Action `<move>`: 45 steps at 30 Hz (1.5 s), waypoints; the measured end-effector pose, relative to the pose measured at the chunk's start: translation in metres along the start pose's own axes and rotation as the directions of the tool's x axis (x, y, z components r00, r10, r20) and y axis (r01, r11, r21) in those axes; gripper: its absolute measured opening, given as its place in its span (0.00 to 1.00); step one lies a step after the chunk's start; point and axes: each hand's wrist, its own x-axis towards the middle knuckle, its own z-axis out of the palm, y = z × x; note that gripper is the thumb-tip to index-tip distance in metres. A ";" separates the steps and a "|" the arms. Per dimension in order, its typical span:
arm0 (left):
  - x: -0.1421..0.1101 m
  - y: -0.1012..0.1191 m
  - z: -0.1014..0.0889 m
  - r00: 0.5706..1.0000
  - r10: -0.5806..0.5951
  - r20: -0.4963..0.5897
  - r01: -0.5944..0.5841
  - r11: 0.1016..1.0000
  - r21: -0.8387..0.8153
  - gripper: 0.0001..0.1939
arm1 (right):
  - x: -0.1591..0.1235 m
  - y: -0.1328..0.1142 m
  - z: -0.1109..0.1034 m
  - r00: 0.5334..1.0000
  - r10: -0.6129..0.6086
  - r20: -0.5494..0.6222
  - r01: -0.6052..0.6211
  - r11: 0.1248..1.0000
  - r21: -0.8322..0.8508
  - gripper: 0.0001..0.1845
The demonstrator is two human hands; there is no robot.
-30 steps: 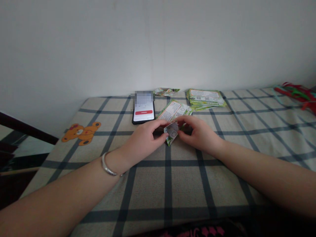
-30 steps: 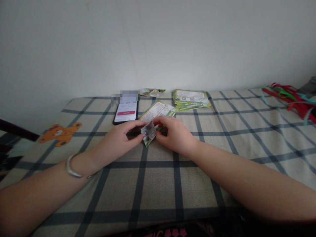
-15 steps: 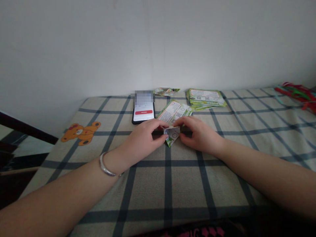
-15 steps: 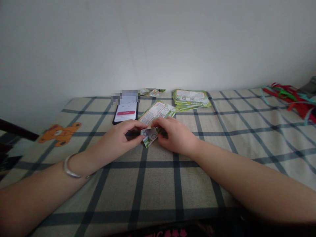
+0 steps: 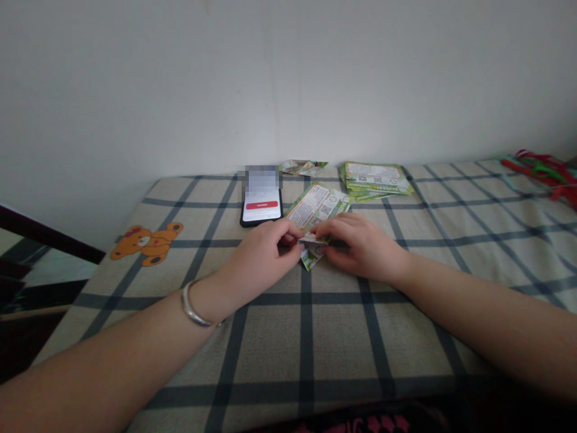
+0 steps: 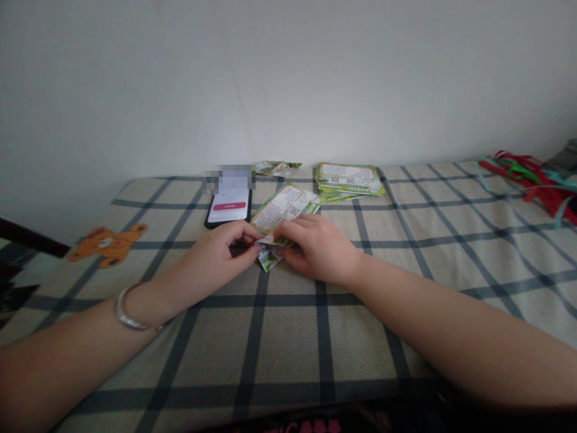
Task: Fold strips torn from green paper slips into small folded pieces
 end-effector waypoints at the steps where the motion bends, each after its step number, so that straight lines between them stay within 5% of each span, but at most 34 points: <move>1: 0.000 0.000 0.000 1.000 -0.005 0.004 0.005 1.000 -0.009 0.05 | 0.000 0.000 0.000 1.000 -0.010 0.007 0.010 1.000 -0.016 0.09; 9: 0.001 -0.002 -0.002 0.999 0.039 0.032 -0.042 0.995 0.089 0.05 | 0.001 -0.002 0.002 0.995 -0.098 0.016 0.098 0.994 -0.047 0.10; 18: 0.006 -0.009 -0.013 0.963 0.247 0.111 -0.258 0.961 0.100 0.06 | -0.004 0.006 0.003 0.987 -0.156 0.043 0.159 0.986 -0.058 0.12; 45: 0.012 -0.020 -0.021 0.894 0.405 0.190 -0.428 0.898 0.101 0.09 | -0.009 0.006 -0.005 0.967 -0.214 0.137 0.226 0.971 -0.073 0.14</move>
